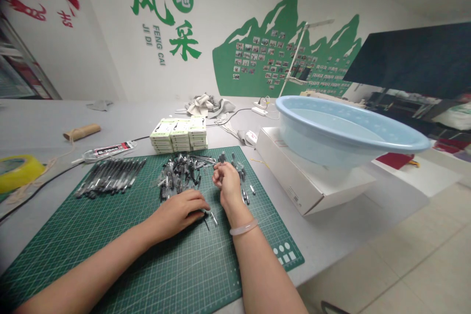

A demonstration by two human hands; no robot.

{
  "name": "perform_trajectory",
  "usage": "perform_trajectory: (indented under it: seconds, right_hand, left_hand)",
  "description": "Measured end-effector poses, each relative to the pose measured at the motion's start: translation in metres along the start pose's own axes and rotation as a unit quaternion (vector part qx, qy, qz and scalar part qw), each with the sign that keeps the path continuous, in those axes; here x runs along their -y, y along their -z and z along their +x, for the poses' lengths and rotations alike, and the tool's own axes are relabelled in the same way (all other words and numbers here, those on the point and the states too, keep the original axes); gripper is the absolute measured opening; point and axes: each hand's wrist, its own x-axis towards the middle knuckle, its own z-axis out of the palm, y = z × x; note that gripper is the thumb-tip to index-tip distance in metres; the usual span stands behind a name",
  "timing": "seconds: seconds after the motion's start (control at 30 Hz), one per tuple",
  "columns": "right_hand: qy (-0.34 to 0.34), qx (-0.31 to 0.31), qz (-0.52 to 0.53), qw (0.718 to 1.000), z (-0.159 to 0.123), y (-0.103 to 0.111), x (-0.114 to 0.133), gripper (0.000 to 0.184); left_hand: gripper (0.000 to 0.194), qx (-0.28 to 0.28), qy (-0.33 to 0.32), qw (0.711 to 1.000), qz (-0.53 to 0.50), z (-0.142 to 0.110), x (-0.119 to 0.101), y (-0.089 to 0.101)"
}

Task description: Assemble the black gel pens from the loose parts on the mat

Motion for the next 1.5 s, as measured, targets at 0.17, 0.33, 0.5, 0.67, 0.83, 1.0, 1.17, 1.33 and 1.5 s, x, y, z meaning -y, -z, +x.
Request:
perform_trajectory:
  seconds: [0.17, 0.33, 0.5, 0.67, 0.83, 1.0, 1.17, 1.33, 1.5]
  right_hand:
    - [0.006, -0.001, -0.024, 1.0, -0.002, -0.002, -0.001, 0.01]
    - [0.013, -0.006, -0.022, 1.0, -0.002, -0.002, 0.0, 0.013]
    - [0.012, -0.015, -0.012, 1.0, -0.001, -0.001, 0.001, 0.014]
    - [0.004, -0.011, -0.016, 1.0, -0.003, -0.004, 0.0, 0.015]
    - [0.001, -0.001, -0.017, 1.0, -0.004, -0.006, -0.001, 0.015]
    - [-0.006, -0.002, -0.04, 0.999, -0.004, -0.006, -0.004, 0.016]
    - [-0.01, 0.013, -0.056, 0.998, -0.004, -0.007, -0.01, 0.016]
    - [-0.026, 0.016, -0.092, 0.995, -0.004, -0.009, -0.016, 0.016]
    - [-0.054, 0.021, -0.112, 0.992, -0.002, -0.009, -0.017, 0.015]
  left_hand:
    - [0.025, 0.002, -0.044, 0.999, -0.016, 0.003, -0.013, -0.004]
    - [0.016, 0.007, -0.093, 0.996, -0.008, 0.005, -0.018, -0.016]
    - [0.018, -0.014, -0.049, 0.999, 0.019, 0.006, 0.004, -0.014]
    - [0.017, -0.031, -0.017, 0.998, 0.042, -0.001, 0.02, -0.005]
    - [0.017, -0.033, -0.01, 0.999, 0.034, -0.007, 0.018, 0.003]
    - [0.021, -0.099, 0.076, 0.992, 0.006, -0.012, 0.036, 0.022]
    - [0.024, -0.138, 0.234, 0.957, 0.098, 0.002, 0.098, 0.047]
    - [0.027, -0.062, 0.278, 0.948, 0.144, 0.036, 0.152, 0.059]
    - [0.023, -0.023, 0.253, 0.955, 0.15, 0.061, 0.171, 0.054]
